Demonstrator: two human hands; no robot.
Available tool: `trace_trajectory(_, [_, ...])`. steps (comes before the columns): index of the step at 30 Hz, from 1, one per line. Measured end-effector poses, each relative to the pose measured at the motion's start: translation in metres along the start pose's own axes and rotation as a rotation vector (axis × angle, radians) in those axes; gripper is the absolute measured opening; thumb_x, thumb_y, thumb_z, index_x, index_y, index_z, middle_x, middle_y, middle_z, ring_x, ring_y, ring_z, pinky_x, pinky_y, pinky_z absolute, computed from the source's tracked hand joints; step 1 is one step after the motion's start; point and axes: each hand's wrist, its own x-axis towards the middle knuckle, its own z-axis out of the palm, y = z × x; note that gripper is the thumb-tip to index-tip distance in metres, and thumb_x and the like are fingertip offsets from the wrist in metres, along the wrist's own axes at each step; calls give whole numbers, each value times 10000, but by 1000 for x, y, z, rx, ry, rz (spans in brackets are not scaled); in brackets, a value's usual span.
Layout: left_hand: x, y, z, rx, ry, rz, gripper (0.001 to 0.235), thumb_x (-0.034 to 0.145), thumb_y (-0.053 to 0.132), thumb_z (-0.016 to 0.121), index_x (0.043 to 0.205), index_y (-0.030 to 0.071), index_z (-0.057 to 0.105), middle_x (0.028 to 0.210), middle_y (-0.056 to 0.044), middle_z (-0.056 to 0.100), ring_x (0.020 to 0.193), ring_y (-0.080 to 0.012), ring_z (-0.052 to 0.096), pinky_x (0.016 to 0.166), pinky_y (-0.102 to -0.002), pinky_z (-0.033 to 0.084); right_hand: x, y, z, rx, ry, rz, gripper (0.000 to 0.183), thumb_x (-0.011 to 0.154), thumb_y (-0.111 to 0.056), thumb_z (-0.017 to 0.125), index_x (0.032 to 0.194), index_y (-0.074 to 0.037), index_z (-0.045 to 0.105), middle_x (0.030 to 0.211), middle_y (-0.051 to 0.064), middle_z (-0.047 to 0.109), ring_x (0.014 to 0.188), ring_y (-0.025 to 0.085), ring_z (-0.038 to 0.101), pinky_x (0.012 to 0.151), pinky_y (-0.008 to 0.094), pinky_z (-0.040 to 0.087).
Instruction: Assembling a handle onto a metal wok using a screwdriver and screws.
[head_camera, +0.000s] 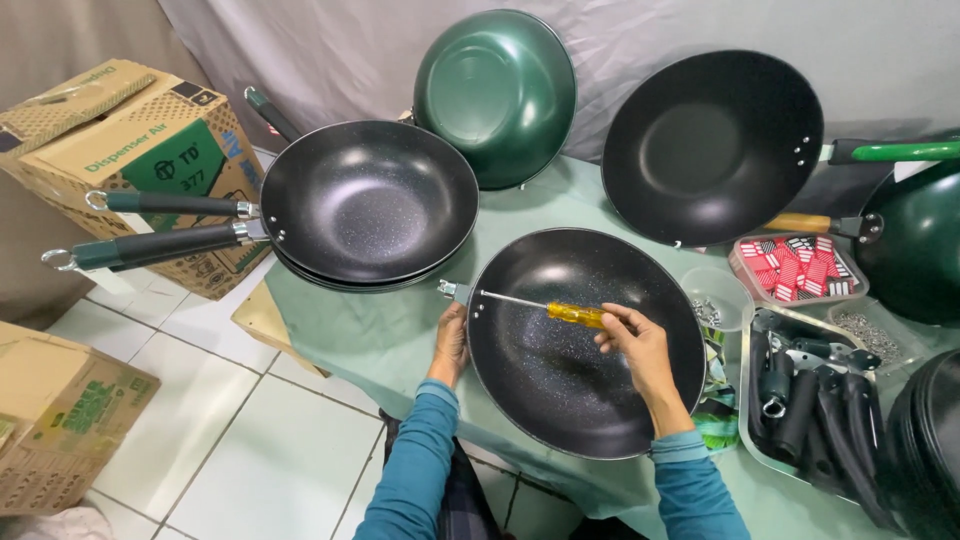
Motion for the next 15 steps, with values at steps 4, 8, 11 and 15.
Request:
trace_trajectory(4, [-46,39,45,13,2,-5,142,772,86,766,913,71,754,806,-132,727,721,-241,718,693,-342,610,3,9,-3,17,-35,23,309,912,-13,734,1195,104,689,833,265,661,618,283,708,498,344,587])
trace_trajectory(8, [-92,79,91,43,-8,6,139,787,107,755,926,100,763,813,-99,733,732,-222,721,703,-334,611,4,14,-6,4,-25,40,249,926,-58,742,1135,75,721,768,224,656,546,245,680,433,295,535])
trace_trajectory(11, [-108,92,106,45,7,30,163,782,50,722,941,60,753,817,-112,723,738,-226,713,700,-333,604,6,10,-5,11,-28,38,274,960,-103,722,1166,77,716,738,233,668,539,244,674,452,293,540])
trace_trajectory(15, [-58,49,50,37,-1,23,37,810,54,721,833,57,692,762,-107,687,707,-211,689,659,-306,585,3,1,-2,84,-7,49,282,943,-62,719,1185,81,705,838,242,682,617,251,697,524,298,566])
